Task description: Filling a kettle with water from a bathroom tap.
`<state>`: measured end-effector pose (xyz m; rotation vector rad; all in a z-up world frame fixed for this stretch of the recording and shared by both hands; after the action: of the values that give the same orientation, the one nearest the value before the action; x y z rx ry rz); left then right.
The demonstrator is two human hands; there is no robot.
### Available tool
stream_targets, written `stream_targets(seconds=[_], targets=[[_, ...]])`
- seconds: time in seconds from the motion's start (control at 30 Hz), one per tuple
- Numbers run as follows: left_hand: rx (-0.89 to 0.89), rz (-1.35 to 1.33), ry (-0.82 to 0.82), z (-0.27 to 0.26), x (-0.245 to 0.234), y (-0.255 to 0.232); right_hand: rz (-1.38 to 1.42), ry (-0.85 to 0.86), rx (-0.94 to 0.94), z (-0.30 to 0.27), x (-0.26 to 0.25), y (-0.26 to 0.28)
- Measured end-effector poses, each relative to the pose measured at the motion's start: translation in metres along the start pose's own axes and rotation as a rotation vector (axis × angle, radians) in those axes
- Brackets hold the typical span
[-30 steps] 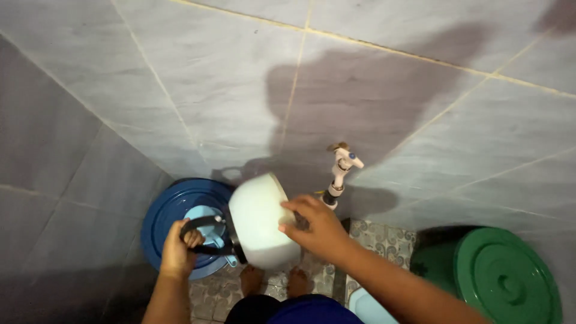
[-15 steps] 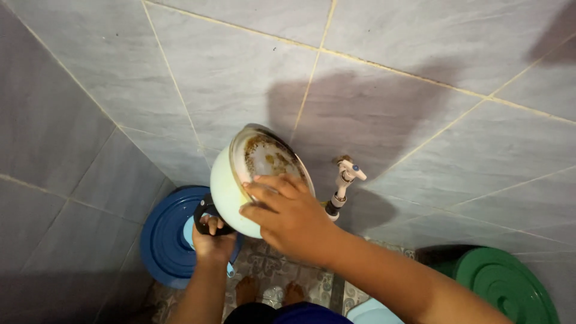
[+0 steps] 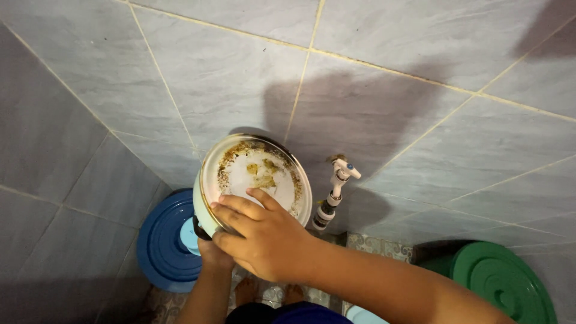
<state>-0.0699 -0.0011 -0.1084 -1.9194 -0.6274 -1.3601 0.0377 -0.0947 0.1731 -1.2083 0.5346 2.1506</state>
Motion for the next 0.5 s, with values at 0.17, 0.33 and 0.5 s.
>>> stream_targets(seconds=[0.17, 0.33, 0.5], targets=[[-0.017, -0.07, 0.176, -0.006, 0.012, -0.011, 0.005, 0.013, -0.005, 0.003, 0.005, 0.006], [0.145, -0.273, 0.368, 0.047, -0.184, -0.055, 0.087, -0.076, 0.229, -0.026, 0.025, -0.002], [0.121, 0.498, -0.559, 0.007, -0.066, -0.106, 0.463, -0.195, 0.865, -0.116, 0.068, -0.028]])
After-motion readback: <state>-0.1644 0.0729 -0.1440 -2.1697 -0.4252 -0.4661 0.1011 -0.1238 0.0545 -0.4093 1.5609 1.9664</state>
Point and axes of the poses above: each hand's wrist, its own z-axis towards the middle knuckle, its own x-axis out of the palm, y = z × x, the point moved 3 cm from there along z, towards the middle knuckle, and after that the axes turned 12 degrees about -x, right-handed, at the moved point
